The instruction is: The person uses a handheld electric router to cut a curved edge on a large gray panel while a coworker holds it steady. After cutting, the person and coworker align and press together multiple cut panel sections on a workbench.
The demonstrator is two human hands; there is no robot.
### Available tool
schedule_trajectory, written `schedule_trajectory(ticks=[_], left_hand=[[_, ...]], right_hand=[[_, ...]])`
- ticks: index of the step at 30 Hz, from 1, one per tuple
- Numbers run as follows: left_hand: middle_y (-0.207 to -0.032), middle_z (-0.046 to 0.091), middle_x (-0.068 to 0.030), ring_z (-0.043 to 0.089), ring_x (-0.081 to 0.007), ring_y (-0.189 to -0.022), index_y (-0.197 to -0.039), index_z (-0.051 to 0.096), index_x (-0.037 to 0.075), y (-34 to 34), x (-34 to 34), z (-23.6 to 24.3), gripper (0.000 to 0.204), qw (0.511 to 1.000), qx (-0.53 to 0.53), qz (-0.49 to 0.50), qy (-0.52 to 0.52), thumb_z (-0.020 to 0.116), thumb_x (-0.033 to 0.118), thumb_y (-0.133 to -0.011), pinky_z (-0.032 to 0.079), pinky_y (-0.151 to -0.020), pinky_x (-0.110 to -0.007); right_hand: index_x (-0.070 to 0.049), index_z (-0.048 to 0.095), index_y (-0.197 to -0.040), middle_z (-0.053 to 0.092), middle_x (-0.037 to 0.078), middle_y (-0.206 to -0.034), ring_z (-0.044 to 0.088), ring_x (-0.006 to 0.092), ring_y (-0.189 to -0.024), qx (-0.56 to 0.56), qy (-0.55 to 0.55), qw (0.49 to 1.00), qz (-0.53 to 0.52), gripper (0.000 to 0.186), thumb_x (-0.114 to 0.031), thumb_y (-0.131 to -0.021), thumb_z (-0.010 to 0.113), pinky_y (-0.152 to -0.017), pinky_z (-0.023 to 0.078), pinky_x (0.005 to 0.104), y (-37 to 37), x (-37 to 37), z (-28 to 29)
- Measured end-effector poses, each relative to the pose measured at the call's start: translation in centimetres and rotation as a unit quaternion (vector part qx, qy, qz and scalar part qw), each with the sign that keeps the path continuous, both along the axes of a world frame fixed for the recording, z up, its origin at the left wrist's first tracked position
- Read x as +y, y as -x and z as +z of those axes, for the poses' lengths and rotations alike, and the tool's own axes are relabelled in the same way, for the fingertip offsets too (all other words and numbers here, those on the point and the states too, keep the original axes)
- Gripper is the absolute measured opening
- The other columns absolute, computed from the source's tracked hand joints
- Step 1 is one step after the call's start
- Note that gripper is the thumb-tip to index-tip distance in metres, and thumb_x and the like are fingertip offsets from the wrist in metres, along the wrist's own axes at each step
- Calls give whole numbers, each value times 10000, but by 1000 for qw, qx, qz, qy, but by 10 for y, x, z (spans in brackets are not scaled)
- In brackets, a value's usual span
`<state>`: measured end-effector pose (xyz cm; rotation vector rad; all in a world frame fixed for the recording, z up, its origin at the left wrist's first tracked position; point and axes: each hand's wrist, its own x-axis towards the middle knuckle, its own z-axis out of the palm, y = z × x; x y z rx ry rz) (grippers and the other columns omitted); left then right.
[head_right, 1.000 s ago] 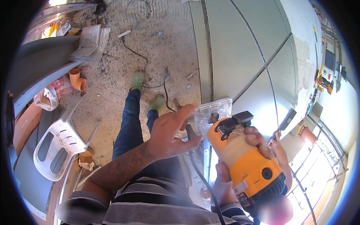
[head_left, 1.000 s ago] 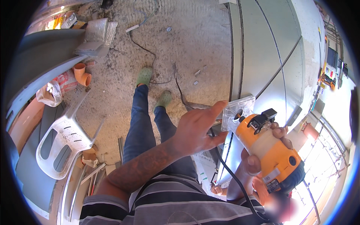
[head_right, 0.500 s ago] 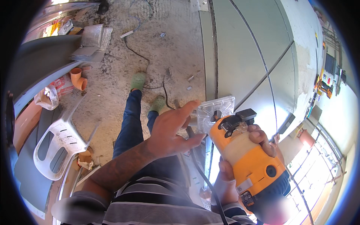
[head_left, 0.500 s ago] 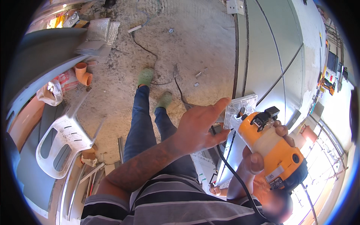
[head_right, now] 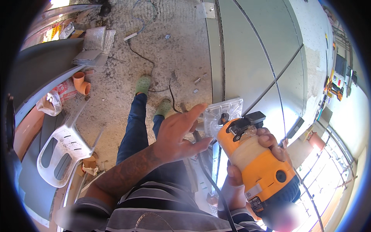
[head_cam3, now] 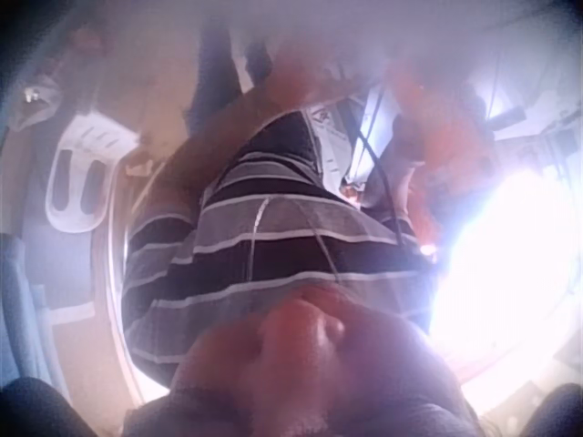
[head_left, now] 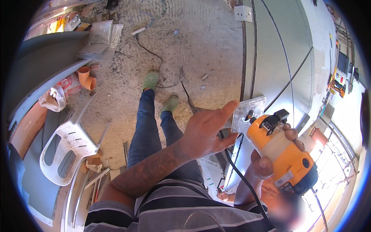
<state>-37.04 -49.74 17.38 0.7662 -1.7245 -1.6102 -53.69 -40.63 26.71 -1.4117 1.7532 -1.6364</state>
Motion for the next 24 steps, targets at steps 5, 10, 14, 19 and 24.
schedule_trajectory(ticks=[5, 10, 14, 19, 24], left_hand=[[-822, 618, -60, 621, -207, -691, -1538, 525, 2, 1, -16, 4, 933, 1000, -26, -12, -3, 938, 237, -736, 518, -658, -359], [-831, 619, -62, 622, -207, -699, -1542, 519, 3, 2, -25, 2, 926, 1000, -15, -15, -15, 931, 230, -744, 522, -664, -352], [-839, 618, -60, 623, -202, -706, -1544, 518, 3, 2, -30, 1, 916, 1000, -9, -14, -20, 926, 219, -753, 517, -659, -345], [-828, 609, -58, 616, -200, -697, -1546, 514, 5, 3, -35, 4, 922, 1000, -12, -16, -17, 930, 203, -747, 510, -648, -344], [-823, 608, -60, 616, -204, -689, -1549, 510, 6, 3, -42, 3, 929, 1000, -11, -16, -16, 932, 197, -743, 510, -639, -346]], right_hand=[[-30, 409, -1505, 573, 187, -1457, 569, 346, -1391, 12, 2, 1000, -24, 834, -313, -881, 883, -1160, 547, 465, 0, -17, -2], [-83, 405, -1538, 575, 156, -1449, 544, 331, -1397, -14, 2, 1000, -25, 874, -298, -853, 902, -1200, 479, 480, -1, -26, 0], [-201, 388, -1604, 548, 98, -1462, 488, 301, -1426, -52, -24, 998, -38, 992, -235, -804, 974, -1251, 381, 479, -3, -25, 4], [-193, 374, -1611, 546, 103, -1463, 487, 308, -1426, -45, -24, 998, -23, 1001, -238, -806, 967, -1247, 382, 473, 1, -26, 3], [-187, 373, -1609, 549, 108, -1463, 492, 313, -1422, -34, -11, 999, -3, 1002, -236, -803, 965, -1243, 384, 473, 8, -33, 0]])
